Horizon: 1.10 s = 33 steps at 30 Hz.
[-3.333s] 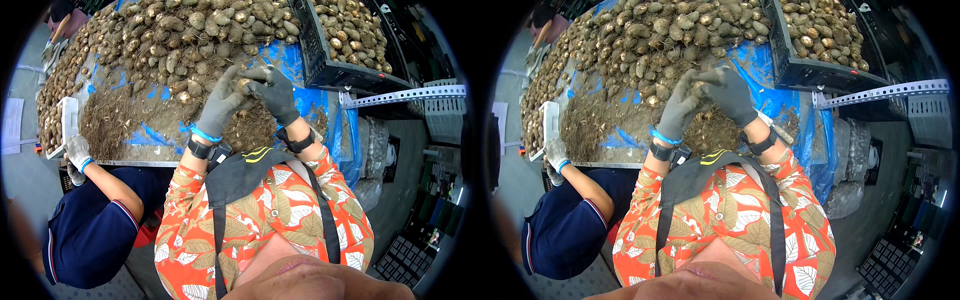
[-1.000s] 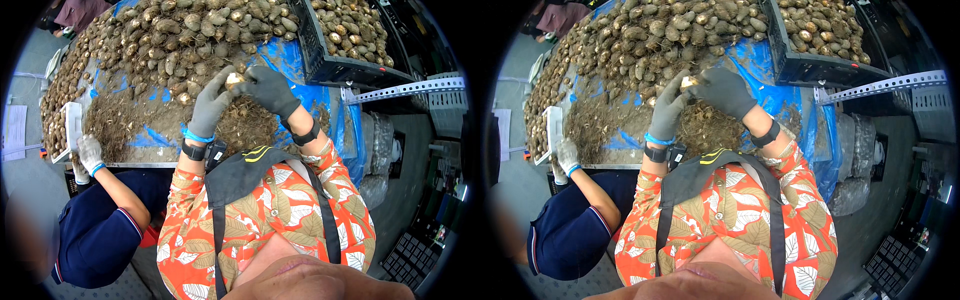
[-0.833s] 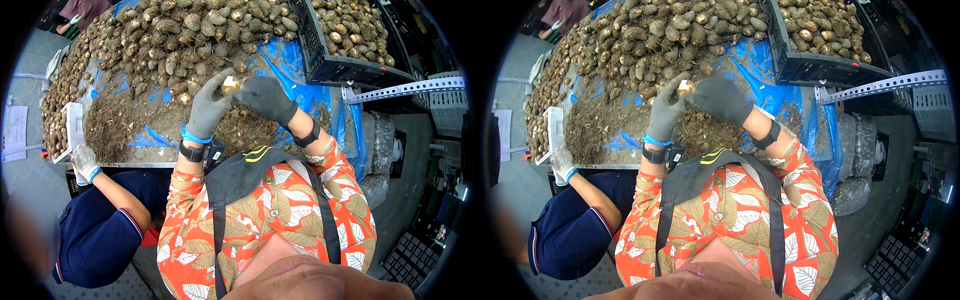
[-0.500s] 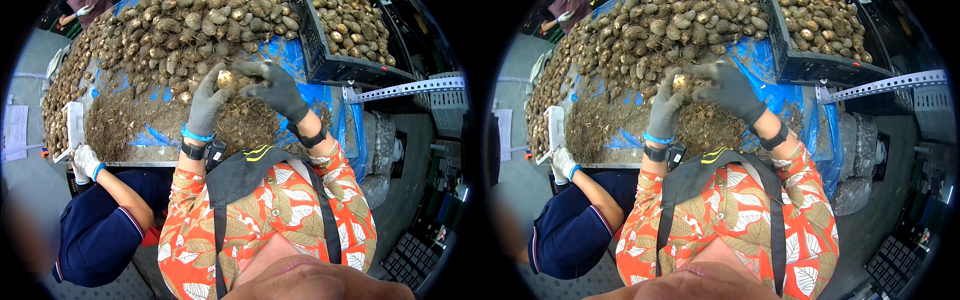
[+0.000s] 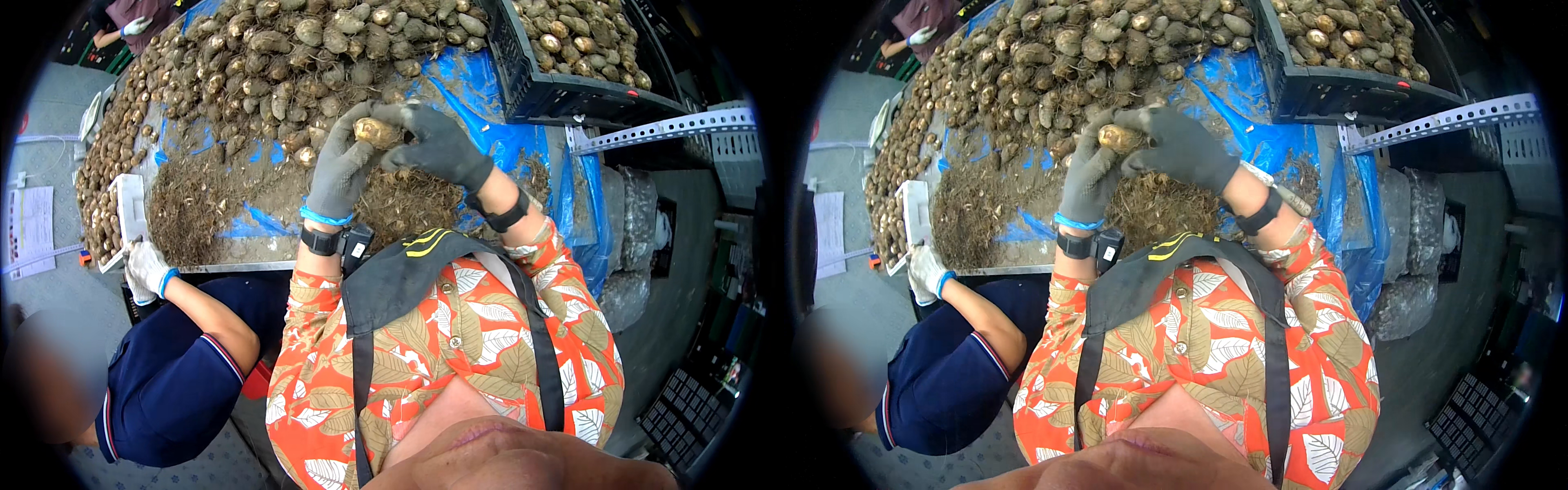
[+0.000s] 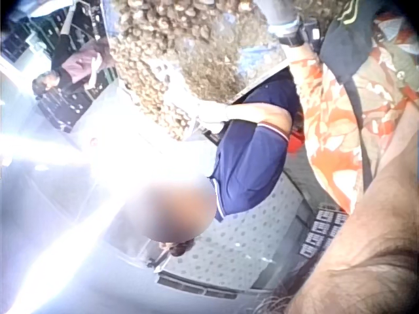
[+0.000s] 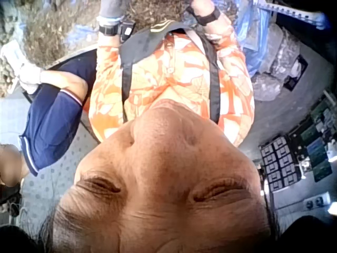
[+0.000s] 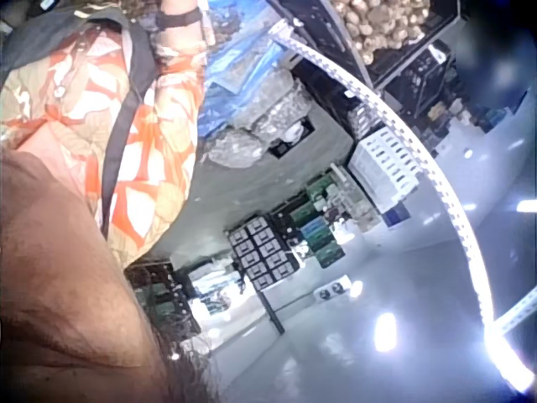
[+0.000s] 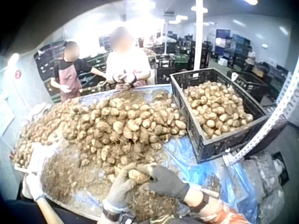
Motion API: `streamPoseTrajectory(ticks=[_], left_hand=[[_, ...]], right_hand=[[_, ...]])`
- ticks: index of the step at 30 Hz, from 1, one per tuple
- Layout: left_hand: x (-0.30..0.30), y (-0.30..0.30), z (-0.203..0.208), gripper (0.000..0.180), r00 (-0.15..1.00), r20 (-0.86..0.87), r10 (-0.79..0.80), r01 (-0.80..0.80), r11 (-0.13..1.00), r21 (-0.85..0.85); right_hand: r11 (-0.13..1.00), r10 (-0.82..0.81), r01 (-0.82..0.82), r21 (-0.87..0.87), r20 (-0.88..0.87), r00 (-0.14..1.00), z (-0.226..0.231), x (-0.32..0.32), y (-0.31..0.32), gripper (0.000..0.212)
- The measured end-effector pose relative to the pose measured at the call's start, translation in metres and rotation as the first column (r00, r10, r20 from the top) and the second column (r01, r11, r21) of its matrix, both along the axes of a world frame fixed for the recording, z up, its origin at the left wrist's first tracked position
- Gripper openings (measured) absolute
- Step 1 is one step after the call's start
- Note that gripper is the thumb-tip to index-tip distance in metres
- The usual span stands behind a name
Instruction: The person cleans small tubers by hand, removing soil and dry outer layers while standing at a processing table.
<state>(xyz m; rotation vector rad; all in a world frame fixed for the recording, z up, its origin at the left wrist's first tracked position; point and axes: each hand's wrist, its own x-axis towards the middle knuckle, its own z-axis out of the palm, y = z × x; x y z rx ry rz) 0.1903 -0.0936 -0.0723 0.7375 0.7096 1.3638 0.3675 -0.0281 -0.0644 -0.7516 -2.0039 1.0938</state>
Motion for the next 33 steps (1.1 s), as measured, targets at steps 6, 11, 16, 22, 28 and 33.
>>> streamPoseTrajectory(ticks=[6,11,16,22,28,33], left_hand=[[0.000,0.001,-0.028,0.064,0.996,-0.045,0.079,-0.081,0.995,-0.058],[0.006,-0.002,-0.023,0.070,0.993,0.050,0.106,-0.109,0.991,0.073],[0.002,-0.002,-0.015,0.072,0.993,0.065,0.099,-0.100,0.995,0.005],[0.004,-0.003,-0.024,0.067,0.985,-0.115,0.131,-0.141,0.986,-0.089],[0.000,-0.012,-0.006,0.072,0.981,-0.158,0.117,-0.106,0.992,0.075],[-0.012,-0.010,-0.002,0.073,0.990,-0.087,0.113,-0.099,0.983,0.151]], right_hand=[[0.983,-0.163,0.159,-0.091,-0.041,0.986,-0.018,-0.003,0.000,0.027],[0.931,-0.103,0.091,-0.352,-0.016,0.995,-0.019,0.016,0.013,0.030],[0.971,-0.046,0.046,0.236,-0.007,0.999,-0.011,0.004,0.004,0.033],[0.995,-0.092,0.090,0.051,0.033,0.995,-0.021,0.009,-0.005,0.024],[0.879,-0.280,0.222,-0.422,-0.079,0.957,-0.062,0.023,0.038,0.025],[0.972,0.111,-0.114,-0.208,-0.022,0.994,-0.020,0.001,0.014,0.026]])
